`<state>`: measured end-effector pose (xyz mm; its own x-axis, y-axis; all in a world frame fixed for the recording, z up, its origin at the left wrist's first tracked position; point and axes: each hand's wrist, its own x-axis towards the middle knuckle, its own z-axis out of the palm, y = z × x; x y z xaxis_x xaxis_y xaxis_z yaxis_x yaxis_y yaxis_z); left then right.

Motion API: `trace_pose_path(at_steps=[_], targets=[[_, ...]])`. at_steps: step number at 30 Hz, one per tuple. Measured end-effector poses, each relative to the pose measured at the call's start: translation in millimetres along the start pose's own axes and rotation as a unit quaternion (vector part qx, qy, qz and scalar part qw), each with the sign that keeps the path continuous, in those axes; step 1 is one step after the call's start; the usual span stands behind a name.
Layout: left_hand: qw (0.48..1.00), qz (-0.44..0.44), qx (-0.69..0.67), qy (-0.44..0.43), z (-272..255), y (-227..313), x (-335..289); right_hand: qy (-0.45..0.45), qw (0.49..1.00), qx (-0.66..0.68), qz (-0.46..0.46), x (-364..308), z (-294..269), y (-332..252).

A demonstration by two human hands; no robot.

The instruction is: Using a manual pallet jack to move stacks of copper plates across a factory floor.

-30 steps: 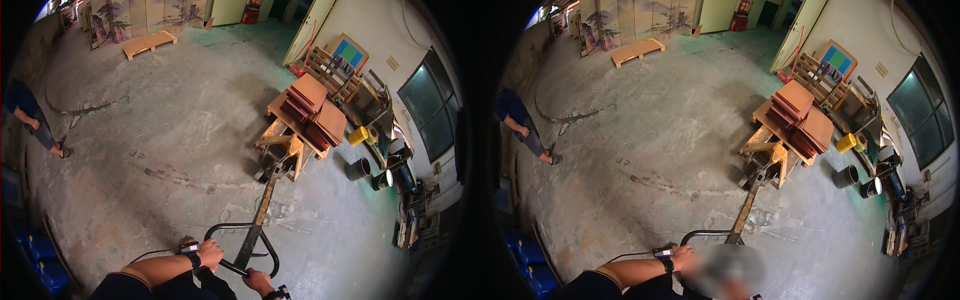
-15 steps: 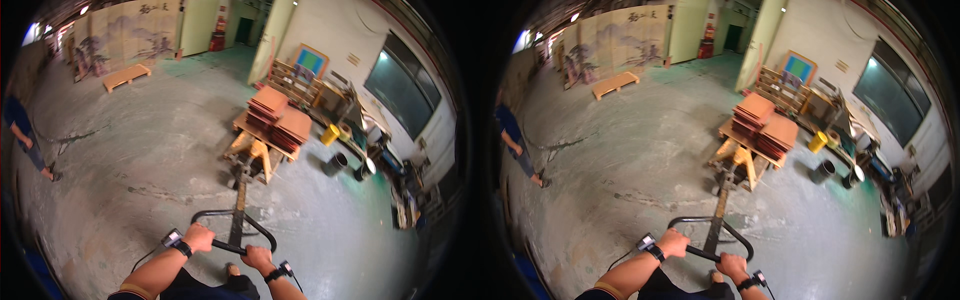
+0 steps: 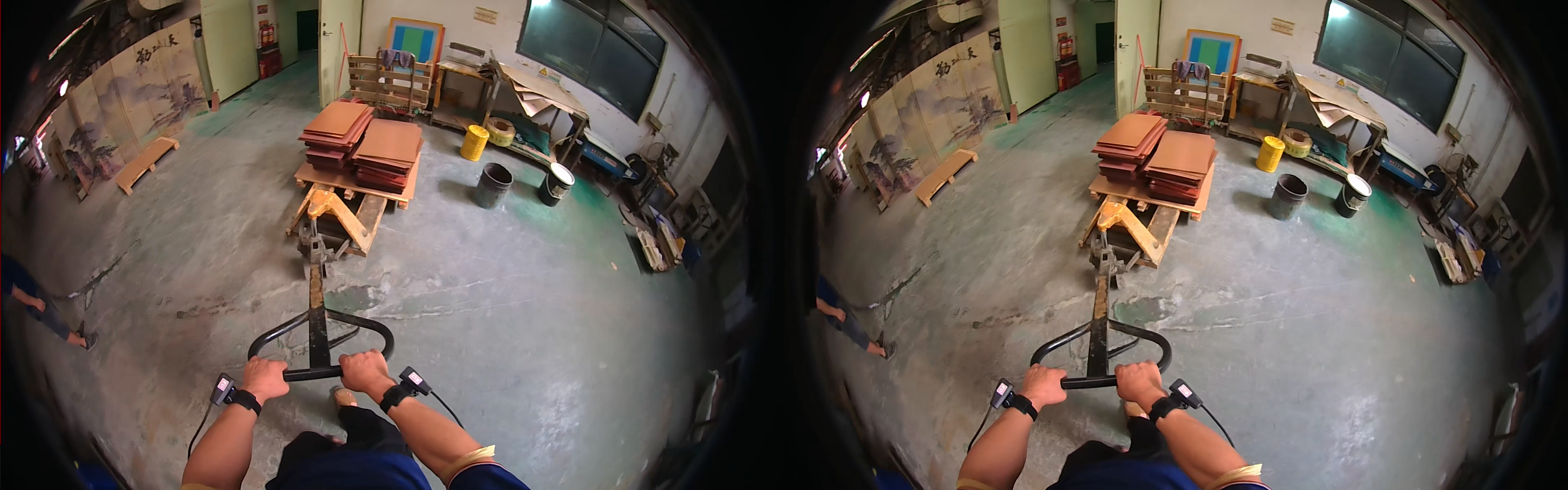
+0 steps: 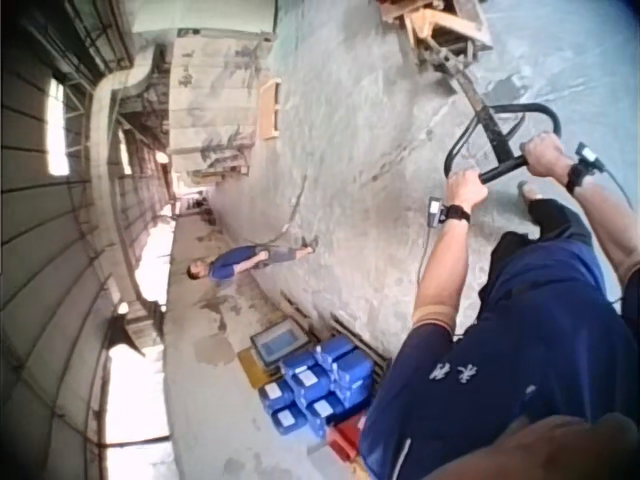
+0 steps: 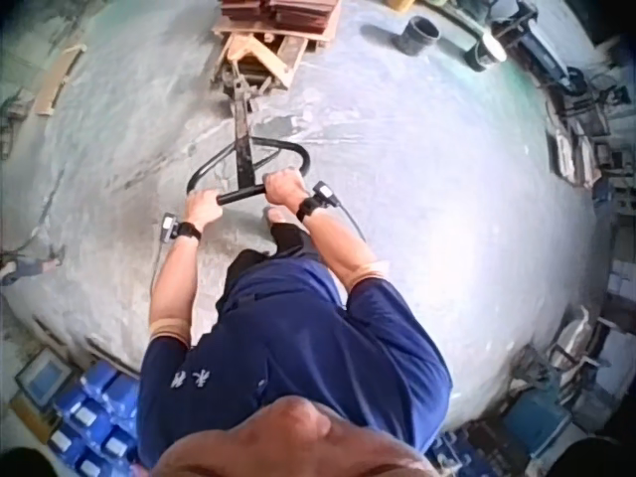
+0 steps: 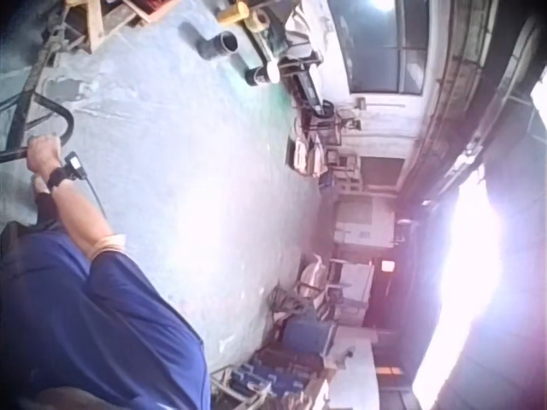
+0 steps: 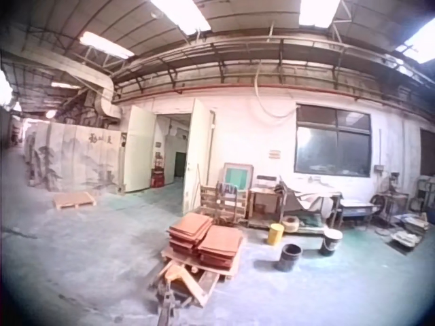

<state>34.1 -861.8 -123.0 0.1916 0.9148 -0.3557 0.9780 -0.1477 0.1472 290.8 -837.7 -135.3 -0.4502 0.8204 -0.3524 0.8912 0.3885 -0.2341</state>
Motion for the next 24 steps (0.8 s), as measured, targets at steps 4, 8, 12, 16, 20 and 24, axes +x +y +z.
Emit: trace_pose_path(at_steps=[4,8,12,16,20,24], targets=[[1.000,-0.006,-0.014,0.011,-20.6,28.8,-8.7,0.005,1.000,0.013,-0.017,-19.7,-24.7,17.4],[1.000,-0.012,-0.010,0.017,-49.2,56.3,-16.3,-0.014,0.999,0.015,-0.032,-35.4,-54.2,33.8],[0.999,-0.014,-0.019,0.023,-70.8,92.2,-24.0,-0.036,0.997,0.027,-0.059,-54.1,-85.6,62.8],[0.999,-0.034,-0.007,0.016,-90.5,143.0,-32.3,-0.035,0.993,0.043,-0.108,-82.9,-122.0,103.5],[1.000,-0.024,-0.001,0.010,-112.1,192.4,-25.6,-0.066,0.987,0.060,-0.133,-101.7,-166.4,150.9],[0.998,-0.061,-0.020,0.012,-138.5,271.3,-9.4,-0.049,0.982,0.072,-0.168,-114.1,-192.1,229.9]])
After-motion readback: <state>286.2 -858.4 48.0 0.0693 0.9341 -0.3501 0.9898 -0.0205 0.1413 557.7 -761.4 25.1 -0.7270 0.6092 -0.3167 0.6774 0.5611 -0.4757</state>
